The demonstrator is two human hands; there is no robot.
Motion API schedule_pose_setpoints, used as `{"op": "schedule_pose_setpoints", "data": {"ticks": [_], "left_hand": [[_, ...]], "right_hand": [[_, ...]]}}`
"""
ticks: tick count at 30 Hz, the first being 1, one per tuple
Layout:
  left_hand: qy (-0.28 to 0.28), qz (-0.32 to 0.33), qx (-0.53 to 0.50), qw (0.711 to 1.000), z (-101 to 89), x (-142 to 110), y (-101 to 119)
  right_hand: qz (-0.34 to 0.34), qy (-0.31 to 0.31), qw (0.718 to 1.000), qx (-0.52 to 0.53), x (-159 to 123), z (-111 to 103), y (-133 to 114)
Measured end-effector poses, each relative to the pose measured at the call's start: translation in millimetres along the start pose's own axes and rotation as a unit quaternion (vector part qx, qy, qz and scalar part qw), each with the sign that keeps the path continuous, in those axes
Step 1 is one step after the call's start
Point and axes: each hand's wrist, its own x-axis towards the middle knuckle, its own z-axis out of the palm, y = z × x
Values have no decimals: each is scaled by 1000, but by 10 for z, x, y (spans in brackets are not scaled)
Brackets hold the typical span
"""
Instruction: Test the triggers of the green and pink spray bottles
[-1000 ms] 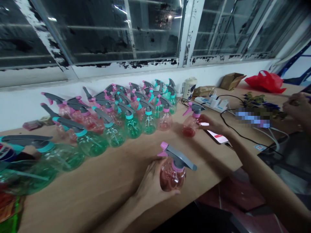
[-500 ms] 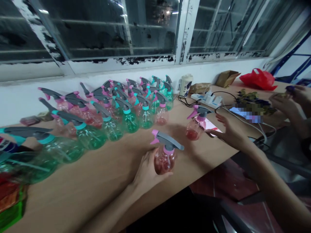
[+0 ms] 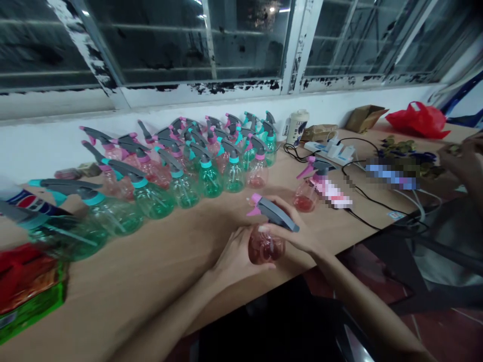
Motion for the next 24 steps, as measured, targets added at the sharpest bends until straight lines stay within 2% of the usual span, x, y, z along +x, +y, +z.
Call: {"op": "schedule_pose_setpoints", "data": {"ticks": [4, 8, 10, 12, 15, 19, 24], "left_hand": [[-3, 33, 10, 999, -15, -3, -69], [-12, 98, 24, 995, -101, -16, -212], [3, 77, 42, 996, -150, -21, -292], [44, 16, 81, 996, -175, -13, -368], [106, -59, 182, 976, -151, 12, -474], [110, -54, 289, 949, -67, 16, -583], [89, -55, 312, 944, -38, -4, -600]], "right_hand": [[7, 14, 1000, 17, 36, 130, -60], [14, 54, 998, 5, -34, 154, 6], [22, 62, 998, -4, -72, 148, 46], [27, 73, 997, -11, -97, 146, 63], [41, 88, 995, -22, -107, 152, 41], [41, 91, 993, -59, -114, 151, 6], [44, 68, 992, -99, -136, 128, 26]]}}
